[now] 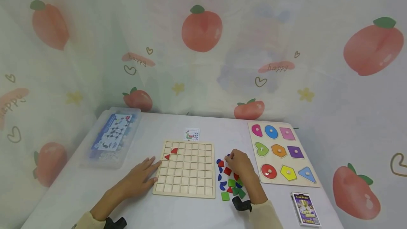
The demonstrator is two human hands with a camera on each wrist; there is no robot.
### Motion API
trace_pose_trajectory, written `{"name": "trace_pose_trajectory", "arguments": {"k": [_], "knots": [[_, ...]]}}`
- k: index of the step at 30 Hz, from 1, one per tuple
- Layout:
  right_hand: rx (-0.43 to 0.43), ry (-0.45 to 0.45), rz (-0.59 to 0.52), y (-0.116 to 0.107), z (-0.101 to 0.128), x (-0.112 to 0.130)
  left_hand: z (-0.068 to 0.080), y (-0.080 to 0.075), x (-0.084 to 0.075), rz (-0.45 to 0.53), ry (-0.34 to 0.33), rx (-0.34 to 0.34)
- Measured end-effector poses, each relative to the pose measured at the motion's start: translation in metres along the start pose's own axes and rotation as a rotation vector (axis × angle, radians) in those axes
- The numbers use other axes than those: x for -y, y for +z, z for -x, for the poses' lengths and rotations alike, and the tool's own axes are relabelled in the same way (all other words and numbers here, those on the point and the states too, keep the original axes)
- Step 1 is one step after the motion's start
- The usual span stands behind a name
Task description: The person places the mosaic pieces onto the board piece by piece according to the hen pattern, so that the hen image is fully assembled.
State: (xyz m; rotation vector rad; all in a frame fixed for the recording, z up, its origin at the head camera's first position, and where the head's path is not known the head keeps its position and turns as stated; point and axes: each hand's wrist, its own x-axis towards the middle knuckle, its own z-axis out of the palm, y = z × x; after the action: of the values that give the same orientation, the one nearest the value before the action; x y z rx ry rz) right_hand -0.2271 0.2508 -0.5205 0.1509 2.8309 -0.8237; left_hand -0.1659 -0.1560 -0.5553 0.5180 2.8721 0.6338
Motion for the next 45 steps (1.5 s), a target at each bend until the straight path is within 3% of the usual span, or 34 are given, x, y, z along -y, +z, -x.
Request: {"name": "trace_pose_trajectory", "arguments": {"k": [9, 14, 31, 38, 45], "knots": [[0.107, -0.102, -0.022, -0.012, 0.001, -0.009, 0.001, -0.001, 0.0, -0.002, -0.001, -0.001], [0.109, -0.081, -0.029, -0.011, 0.0, -0.011, 0.001, -0.001, 0.0, 0.007, -0.001, -0.005], [-0.023, -0.192, -0.009, 0.009, -0.001, -0.016, 0.0, -0.001, -0.001, 0.008, -0.006, -0.007], [-0.034, -0.212, -0.047, 0.01, -0.002, 0.007, 0.0, -0.002, -0.003, 0.015, -0.007, -0.008], [-0.052, -0.264, -0.094, 0.031, -0.004, 0.048, 0.002, -0.003, -0.004, 0.029, -0.007, -0.001]]}}
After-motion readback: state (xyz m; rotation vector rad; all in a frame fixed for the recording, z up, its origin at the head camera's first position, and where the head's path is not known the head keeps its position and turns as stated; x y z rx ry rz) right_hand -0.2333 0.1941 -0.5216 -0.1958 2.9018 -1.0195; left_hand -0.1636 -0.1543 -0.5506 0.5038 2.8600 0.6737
